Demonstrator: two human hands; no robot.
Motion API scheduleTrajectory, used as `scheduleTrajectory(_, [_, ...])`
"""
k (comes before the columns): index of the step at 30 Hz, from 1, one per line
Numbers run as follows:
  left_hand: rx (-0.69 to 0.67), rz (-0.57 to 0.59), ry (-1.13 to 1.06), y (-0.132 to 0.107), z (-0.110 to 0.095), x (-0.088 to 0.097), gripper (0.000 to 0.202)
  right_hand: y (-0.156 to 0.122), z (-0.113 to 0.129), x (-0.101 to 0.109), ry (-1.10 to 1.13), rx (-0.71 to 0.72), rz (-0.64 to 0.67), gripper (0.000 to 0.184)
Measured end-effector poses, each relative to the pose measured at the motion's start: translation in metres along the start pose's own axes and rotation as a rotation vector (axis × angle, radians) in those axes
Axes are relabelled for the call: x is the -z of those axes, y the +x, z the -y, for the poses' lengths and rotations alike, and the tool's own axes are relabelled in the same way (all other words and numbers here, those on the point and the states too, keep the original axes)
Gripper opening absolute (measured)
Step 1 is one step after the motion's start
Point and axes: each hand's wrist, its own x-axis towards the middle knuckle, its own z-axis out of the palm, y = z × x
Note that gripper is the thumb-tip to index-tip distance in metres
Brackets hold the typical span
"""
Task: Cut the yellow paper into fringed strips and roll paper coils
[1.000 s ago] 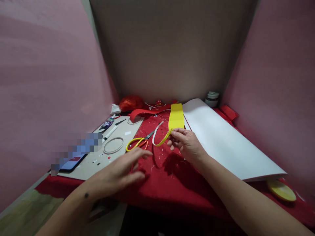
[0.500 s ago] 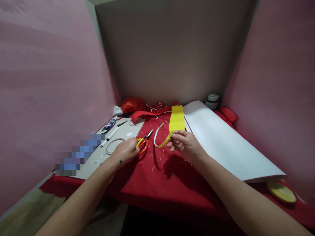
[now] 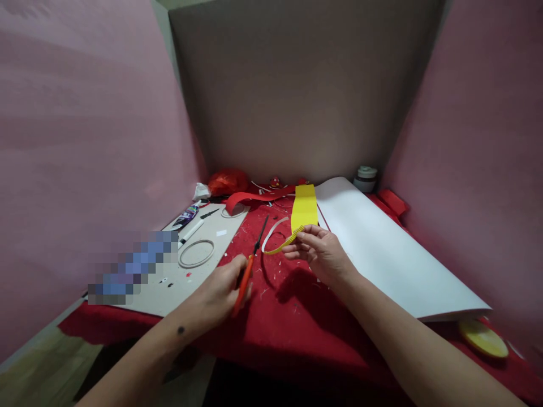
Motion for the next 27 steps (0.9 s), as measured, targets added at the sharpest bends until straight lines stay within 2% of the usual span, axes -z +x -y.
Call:
scheduleTrajectory(4, [-0.055,-0.014,0.314,-0.001,-0.002,-0.003,0.007,-0.001,0.000,0.000,0.006,0.006,0.026,0.023])
scheduleTrajectory(12, [-0.029,0.067,0.593,0.005,-0.008,-0.005,0.017,-0.003,-0.002,-0.001,-0.013,0.022,0.062,0.023])
scheduleTrajectory(20, [0.021,0.104,0.742,0.010,-0.019,-0.010,0.023,-0.002,-0.004,0.000,-0.015,0.031,0.091,0.015])
scheduleTrajectory(27, [0.048,0.128,0.756,0.012,-0.027,-0.009,0.028,-0.002,-0.004,-0.001,-0.014,0.030,0.060,0.020])
